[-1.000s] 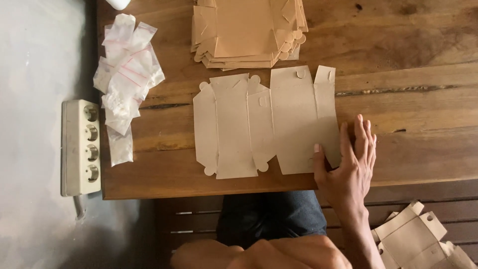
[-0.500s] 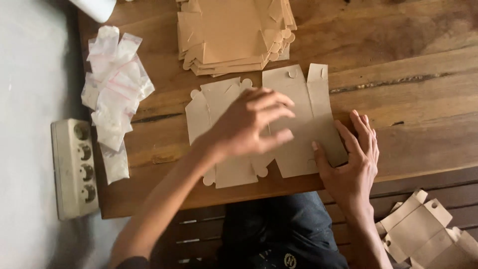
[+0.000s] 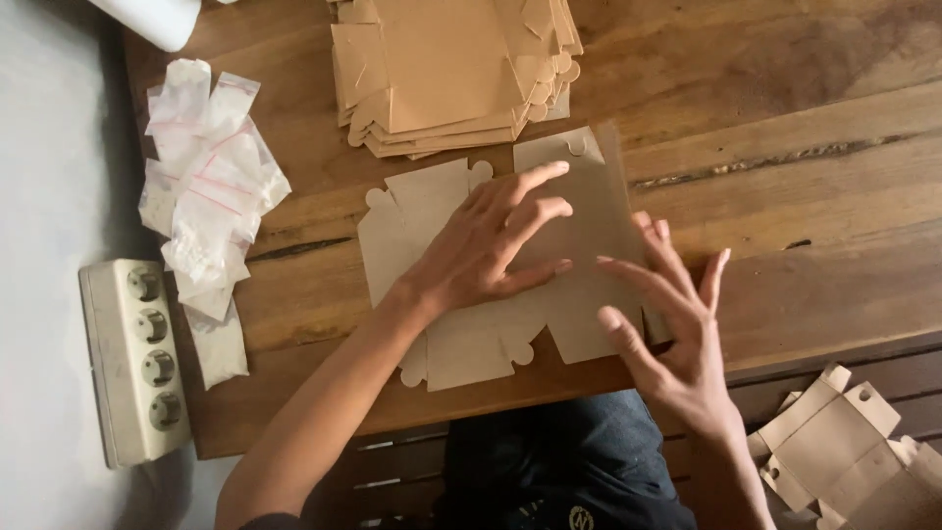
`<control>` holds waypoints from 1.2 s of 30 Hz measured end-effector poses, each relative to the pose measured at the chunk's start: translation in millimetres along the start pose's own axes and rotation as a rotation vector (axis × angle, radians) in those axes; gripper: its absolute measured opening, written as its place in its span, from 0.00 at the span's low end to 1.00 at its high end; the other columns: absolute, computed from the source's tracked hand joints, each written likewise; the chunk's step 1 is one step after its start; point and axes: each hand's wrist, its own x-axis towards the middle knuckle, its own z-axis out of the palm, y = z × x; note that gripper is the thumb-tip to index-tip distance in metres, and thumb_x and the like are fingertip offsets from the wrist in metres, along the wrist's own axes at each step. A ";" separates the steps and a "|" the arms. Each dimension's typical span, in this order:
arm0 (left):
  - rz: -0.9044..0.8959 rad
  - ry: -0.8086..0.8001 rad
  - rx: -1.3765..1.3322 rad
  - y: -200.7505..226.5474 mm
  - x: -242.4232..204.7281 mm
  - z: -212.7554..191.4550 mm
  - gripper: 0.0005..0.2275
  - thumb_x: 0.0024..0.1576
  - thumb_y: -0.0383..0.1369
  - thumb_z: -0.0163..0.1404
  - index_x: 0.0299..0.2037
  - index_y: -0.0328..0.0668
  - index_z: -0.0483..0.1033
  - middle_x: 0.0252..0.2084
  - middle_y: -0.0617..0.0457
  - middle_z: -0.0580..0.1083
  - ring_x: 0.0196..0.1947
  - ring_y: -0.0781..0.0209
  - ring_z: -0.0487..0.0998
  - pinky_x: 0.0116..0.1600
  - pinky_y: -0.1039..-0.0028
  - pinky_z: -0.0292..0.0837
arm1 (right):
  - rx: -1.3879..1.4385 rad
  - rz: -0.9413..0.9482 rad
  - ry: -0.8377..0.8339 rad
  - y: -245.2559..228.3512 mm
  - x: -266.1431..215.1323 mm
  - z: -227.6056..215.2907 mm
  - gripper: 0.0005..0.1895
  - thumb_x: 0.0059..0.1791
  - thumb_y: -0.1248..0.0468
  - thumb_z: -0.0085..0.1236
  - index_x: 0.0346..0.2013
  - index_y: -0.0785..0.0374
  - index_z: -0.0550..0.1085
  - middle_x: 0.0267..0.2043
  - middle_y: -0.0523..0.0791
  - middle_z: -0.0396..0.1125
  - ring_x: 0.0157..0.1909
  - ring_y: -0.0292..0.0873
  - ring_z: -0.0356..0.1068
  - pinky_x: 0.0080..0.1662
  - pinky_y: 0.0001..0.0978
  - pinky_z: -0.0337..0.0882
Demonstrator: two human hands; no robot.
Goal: The person folds flat cardboard pieces into small boxes by hand, inserts small white packets into each box, and stacks the finished boxes. The process is repeated multiple times with consistent folding and stacking.
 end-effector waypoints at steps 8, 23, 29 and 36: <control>-0.076 -0.269 0.368 24.8 -2.7 11.3 0.35 0.69 0.62 0.37 0.79 0.54 0.42 0.82 0.50 0.40 0.83 0.55 0.42 0.85 0.51 0.39 | -0.179 -0.161 -0.122 7.0 -6.3 7.7 0.41 0.53 0.45 0.46 0.70 0.71 0.49 0.73 0.59 0.58 0.82 0.57 0.41 0.72 0.69 0.13; -0.165 -0.221 0.175 41.1 4.9 14.3 0.36 0.62 0.61 0.36 0.73 0.43 0.56 0.79 0.46 0.47 0.80 0.44 0.42 0.79 0.43 0.36 | -0.310 -0.105 -0.147 8.7 -21.1 0.5 0.44 0.57 0.52 0.41 0.77 0.68 0.34 0.82 0.54 0.33 0.83 0.54 0.27 0.69 0.74 0.13; -0.250 -0.262 0.214 43.3 -2.3 26.4 0.45 0.60 0.68 0.39 0.79 0.52 0.38 0.81 0.42 0.31 0.83 0.41 0.31 0.83 0.42 0.27 | -0.510 0.328 -0.123 8.9 -19.1 -22.7 0.48 0.55 0.37 0.26 0.79 0.64 0.35 0.80 0.57 0.16 0.79 0.56 0.09 0.65 0.71 0.08; -0.254 -0.226 0.232 45.5 -0.5 27.3 0.47 0.57 0.70 0.39 0.78 0.47 0.41 0.80 0.42 0.33 0.82 0.42 0.32 0.83 0.42 0.27 | -0.570 0.399 -0.116 11.5 -13.3 -19.4 0.57 0.50 0.26 0.22 0.79 0.63 0.31 0.80 0.54 0.13 0.79 0.53 0.08 0.65 0.71 0.08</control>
